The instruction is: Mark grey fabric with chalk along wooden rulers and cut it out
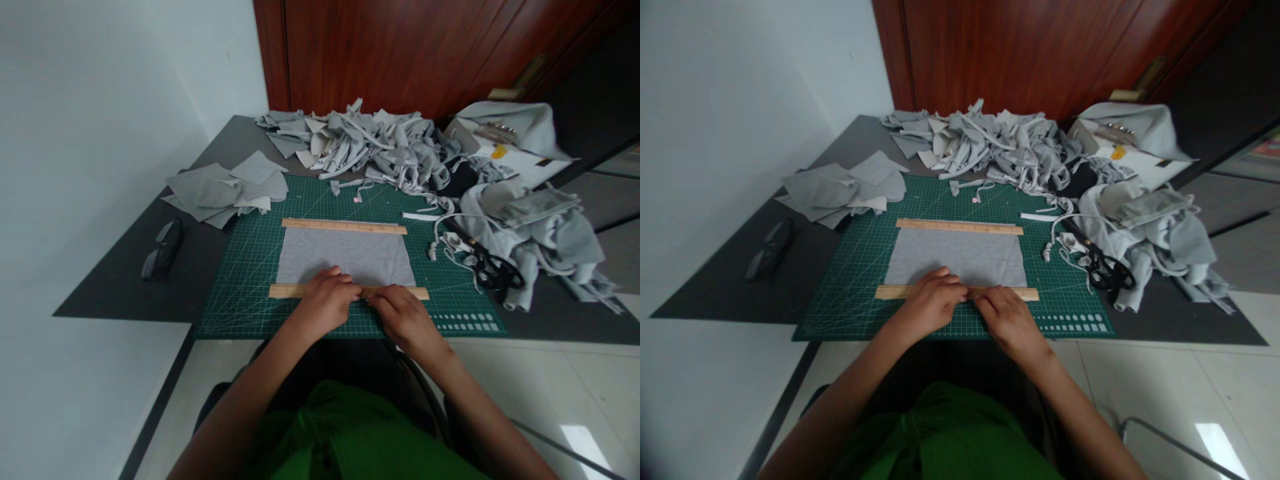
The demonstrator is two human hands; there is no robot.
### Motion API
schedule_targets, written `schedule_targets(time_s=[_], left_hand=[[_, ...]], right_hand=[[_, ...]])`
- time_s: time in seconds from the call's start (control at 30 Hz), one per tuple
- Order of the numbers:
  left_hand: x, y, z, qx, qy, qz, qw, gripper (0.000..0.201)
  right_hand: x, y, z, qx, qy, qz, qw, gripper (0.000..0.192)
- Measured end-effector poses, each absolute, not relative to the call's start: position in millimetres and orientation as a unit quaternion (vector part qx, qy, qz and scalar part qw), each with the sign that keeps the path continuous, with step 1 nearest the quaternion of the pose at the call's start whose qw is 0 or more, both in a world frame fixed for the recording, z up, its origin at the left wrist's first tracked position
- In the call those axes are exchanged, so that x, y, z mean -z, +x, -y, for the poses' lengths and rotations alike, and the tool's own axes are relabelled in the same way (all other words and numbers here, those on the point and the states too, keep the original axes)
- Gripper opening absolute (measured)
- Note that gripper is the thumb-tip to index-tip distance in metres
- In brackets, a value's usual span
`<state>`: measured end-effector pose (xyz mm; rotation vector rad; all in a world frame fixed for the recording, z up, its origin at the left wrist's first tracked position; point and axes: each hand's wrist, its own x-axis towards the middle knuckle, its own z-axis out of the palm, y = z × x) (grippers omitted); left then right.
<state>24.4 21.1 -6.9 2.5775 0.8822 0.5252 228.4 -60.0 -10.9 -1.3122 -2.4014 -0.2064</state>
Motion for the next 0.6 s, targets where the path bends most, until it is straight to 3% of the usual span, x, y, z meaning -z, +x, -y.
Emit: schedule_targets(time_s=[0.27,0.6], left_hand=[[7,24,-22,-0.187,0.914,-0.307,0.19,0.027],[10,22,-23,-0.2,0.915,-0.298,0.182,0.027]], right_hand=[[4,228,66,0.122,-0.482,0.858,0.126,0.022],[4,255,77,0.109,-0.519,0.84,0.112,0.024]])
